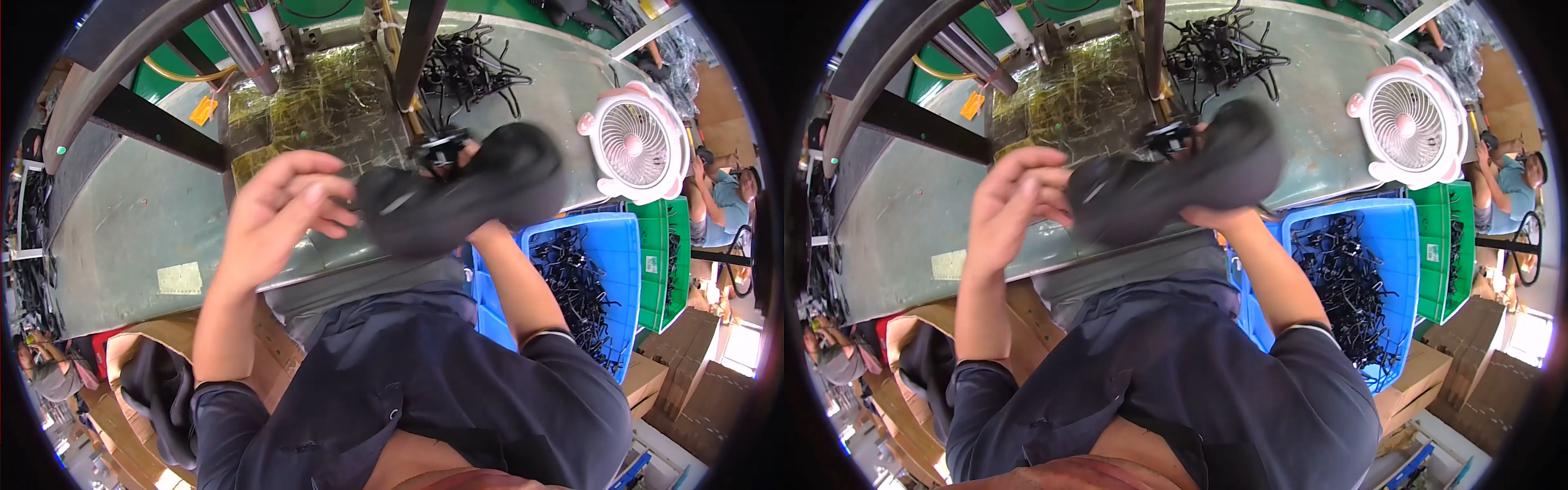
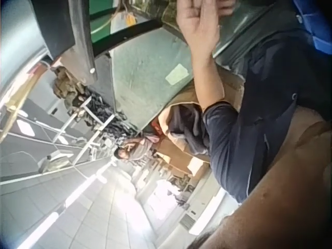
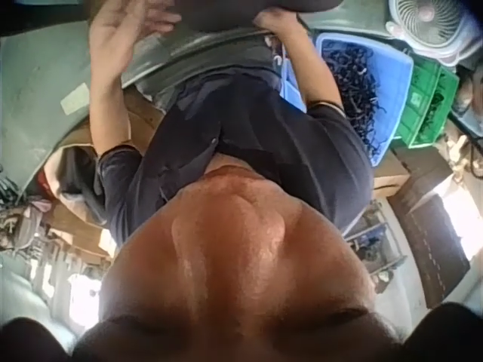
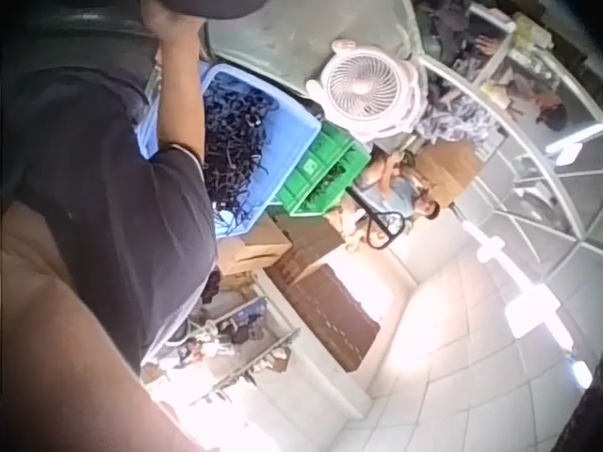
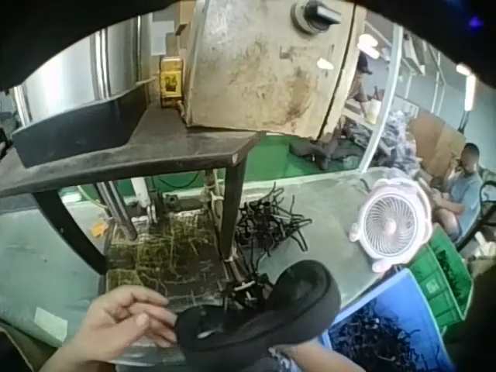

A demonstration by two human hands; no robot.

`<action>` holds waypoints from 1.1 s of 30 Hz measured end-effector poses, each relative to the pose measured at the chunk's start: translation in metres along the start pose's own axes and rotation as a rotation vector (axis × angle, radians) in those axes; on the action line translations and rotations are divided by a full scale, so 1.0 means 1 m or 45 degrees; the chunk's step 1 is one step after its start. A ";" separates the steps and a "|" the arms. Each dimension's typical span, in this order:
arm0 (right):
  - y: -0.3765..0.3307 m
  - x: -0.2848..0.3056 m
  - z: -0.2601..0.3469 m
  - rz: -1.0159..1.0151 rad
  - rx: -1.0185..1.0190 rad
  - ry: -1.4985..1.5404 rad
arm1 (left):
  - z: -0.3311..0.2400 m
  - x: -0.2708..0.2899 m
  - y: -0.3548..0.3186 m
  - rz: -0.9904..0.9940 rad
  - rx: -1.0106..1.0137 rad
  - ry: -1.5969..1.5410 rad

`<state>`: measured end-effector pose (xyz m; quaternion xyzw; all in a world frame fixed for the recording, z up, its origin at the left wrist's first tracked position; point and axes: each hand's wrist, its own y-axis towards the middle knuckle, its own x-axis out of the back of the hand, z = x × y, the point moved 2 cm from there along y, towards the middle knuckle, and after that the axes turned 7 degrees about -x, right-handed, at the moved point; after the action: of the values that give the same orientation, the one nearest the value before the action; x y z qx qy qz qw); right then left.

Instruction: Assemble bicycle seats by attaching metal frames to the seat cushions using a press machine.

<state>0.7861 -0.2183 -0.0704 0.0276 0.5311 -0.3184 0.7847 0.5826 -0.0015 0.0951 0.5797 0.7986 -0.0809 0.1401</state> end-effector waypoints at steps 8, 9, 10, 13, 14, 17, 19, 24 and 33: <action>0.084 -0.086 0.193 -0.135 0.680 -0.931 | -0.016 0.037 -0.035 -0.024 -0.172 0.559; 0.099 -0.093 0.207 -0.214 0.714 -0.842 | -0.016 0.037 -0.038 0.007 -0.210 0.695; 0.109 -0.101 0.213 -0.288 0.746 -0.750 | -0.025 0.043 -0.049 0.021 -0.299 0.954; 0.122 -0.082 0.213 -0.481 1.060 -1.981 | -0.030 0.110 -0.134 -0.435 -0.421 1.177; 0.124 -0.073 0.209 -0.539 1.137 -2.574 | -0.032 0.137 -0.166 -0.663 -0.445 1.196; 0.138 -0.047 0.208 -0.462 1.336 -2.840 | -0.030 0.227 -0.305 -1.298 -0.232 1.789; 0.152 -0.045 0.207 -0.516 1.092 -2.906 | -0.018 0.262 -0.404 -1.333 0.118 2.638; 0.164 -0.070 0.194 -0.494 0.883 -3.004 | 0.104 0.265 -0.619 -1.453 2.010 2.061; 0.039 -0.044 0.188 -0.348 0.829 -2.332 | 0.100 0.208 -0.550 -0.978 1.941 2.510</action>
<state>0.9500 -0.2381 0.0367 -0.0767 -0.3981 -0.4355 0.8037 0.0135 -0.0156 -0.0843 0.0641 0.4321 -0.0887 -0.8952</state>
